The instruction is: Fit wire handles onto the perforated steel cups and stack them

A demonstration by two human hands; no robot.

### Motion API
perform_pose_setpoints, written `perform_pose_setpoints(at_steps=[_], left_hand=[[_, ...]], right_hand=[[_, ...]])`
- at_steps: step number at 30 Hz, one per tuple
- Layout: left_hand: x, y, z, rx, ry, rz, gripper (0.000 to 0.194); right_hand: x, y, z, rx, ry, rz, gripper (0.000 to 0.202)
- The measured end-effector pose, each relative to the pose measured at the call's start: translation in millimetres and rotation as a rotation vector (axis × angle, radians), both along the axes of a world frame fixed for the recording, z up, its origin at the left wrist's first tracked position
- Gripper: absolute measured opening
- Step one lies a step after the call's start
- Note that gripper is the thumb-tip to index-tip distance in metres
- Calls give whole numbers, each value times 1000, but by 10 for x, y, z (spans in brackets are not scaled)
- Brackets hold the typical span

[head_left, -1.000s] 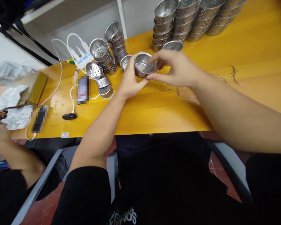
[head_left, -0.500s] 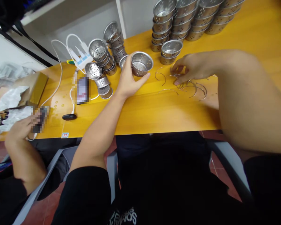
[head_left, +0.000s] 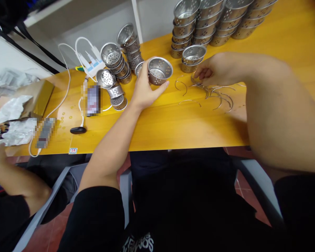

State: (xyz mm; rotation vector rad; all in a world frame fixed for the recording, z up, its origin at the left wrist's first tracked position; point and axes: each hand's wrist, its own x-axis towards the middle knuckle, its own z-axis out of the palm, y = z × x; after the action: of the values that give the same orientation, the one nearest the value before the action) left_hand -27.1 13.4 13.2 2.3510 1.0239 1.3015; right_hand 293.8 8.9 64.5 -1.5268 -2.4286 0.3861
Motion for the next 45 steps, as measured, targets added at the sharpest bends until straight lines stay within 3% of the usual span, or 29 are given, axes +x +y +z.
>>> perform_pose_setpoints(at_steps=[3,6,10,16,22,28,32,39,45], left_hand=[[7,-6,7,-8,4,1,90],[18,-8,11,-4,10,-8,89],[44,-29,16,7,22,-44,91],[80,-187,117,-14,89,-167,94],[138,-342,222,-2,195,-299,96],[170,-355,235,5,200,-218,88],[139,-349,258,8,166,-188,84],[101,-311,255,-32,184,-174,84],[96,-288,231,-4,190,-195,82]], right_hand=[[-69,-58,133,-16,-28,-1,36],[-173,-139,210,59,200,8,29],[-283,-200,200,107,628,77,28],[-424,-196,177,198,899,91,16],[-702,-256,147,77,1193,31,24],[-778,-307,156,79,1090,-130,23],[-730,-294,105,54,974,-51,32],[-639,-340,84,218,508,86,35],[-663,-370,97,203,512,119,27]])
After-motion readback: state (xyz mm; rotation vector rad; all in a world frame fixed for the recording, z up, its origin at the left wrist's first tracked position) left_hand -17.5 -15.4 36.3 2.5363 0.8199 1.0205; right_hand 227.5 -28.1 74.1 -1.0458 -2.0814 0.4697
